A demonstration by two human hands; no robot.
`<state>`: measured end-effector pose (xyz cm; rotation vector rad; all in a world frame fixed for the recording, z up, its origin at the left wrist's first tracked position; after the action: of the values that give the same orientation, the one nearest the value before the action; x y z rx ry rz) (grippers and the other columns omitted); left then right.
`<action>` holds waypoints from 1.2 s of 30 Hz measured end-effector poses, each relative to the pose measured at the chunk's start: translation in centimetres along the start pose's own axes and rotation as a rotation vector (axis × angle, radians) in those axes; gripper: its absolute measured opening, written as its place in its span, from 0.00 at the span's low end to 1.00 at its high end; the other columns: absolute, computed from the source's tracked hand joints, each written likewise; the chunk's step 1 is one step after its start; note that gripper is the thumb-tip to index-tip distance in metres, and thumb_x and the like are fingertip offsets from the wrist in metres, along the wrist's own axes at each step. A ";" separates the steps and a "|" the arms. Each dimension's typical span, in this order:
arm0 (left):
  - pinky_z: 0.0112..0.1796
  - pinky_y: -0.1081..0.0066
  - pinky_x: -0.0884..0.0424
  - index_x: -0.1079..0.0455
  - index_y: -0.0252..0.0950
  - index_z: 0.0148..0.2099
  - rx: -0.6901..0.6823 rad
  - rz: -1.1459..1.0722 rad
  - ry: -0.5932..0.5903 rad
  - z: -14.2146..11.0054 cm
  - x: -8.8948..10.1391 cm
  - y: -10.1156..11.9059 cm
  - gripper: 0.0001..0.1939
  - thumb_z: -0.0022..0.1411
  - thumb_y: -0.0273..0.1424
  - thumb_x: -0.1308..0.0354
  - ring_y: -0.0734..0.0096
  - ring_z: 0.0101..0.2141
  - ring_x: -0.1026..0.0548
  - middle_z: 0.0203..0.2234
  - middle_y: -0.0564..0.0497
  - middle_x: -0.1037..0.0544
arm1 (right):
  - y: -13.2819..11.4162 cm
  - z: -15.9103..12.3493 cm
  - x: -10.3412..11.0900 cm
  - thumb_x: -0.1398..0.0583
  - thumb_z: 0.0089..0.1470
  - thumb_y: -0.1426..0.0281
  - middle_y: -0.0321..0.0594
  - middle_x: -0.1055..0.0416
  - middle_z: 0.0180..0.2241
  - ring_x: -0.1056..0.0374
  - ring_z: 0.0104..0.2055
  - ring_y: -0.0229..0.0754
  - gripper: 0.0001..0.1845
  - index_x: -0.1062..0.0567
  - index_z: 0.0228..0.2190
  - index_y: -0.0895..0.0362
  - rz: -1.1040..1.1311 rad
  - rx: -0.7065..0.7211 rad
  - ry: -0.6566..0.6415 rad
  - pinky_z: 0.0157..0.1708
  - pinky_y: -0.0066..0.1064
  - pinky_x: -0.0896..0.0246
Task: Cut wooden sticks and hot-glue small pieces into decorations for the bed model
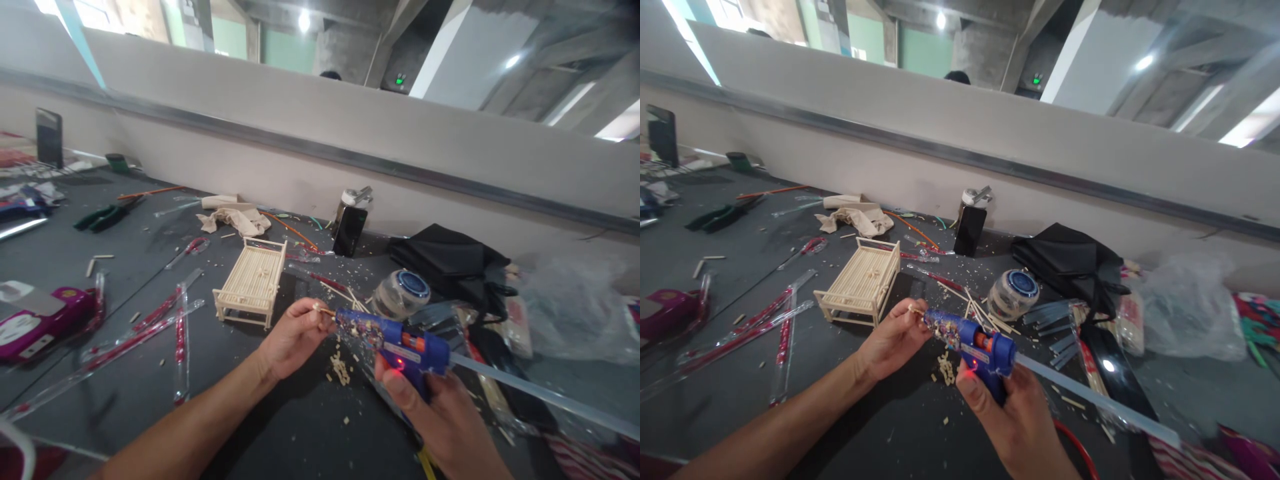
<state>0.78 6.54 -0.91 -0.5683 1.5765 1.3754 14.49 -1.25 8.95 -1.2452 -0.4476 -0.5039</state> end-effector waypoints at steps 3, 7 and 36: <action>0.36 0.71 0.38 0.23 0.38 0.29 0.001 -0.004 -0.001 0.0 0.0 0.0 0.12 0.41 0.34 0.26 0.79 0.26 0.35 0.22 0.57 0.28 | 0.0 0.0 0.0 0.42 0.55 0.51 0.37 0.21 0.27 0.25 0.32 0.45 0.20 0.20 0.28 0.52 -0.014 0.004 -0.001 0.34 0.29 0.31; 0.35 0.71 0.39 0.23 0.38 0.28 0.002 0.003 0.001 0.0 0.0 0.0 0.12 0.42 0.34 0.26 0.78 0.26 0.35 0.22 0.57 0.30 | -0.1 0.0 0.1 0.42 0.55 0.51 0.38 0.22 0.26 0.26 0.30 0.45 0.20 0.21 0.28 0.53 -0.023 0.009 -0.003 0.34 0.30 0.31; 0.36 0.70 0.38 0.24 0.38 0.30 -0.007 -0.011 -0.046 0.1 -0.1 0.0 0.09 0.47 0.32 0.28 0.77 0.28 0.35 0.23 0.56 0.31 | 1.8 -0.7 2.1 0.38 0.52 0.51 0.40 0.18 0.34 0.22 0.37 0.49 0.18 0.19 0.35 0.51 0.059 -0.029 0.087 0.38 0.33 0.26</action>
<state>0.89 6.63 -0.85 -0.5447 1.5306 1.3769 17.27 -1.76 8.58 -1.2560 -0.3303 -0.5134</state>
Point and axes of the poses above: each hand's wrist, its own z-axis towards the middle knuckle, its own x-axis out of the back of the hand, y = z × x, the point moved 9 cm from there along z, towards the middle knuckle
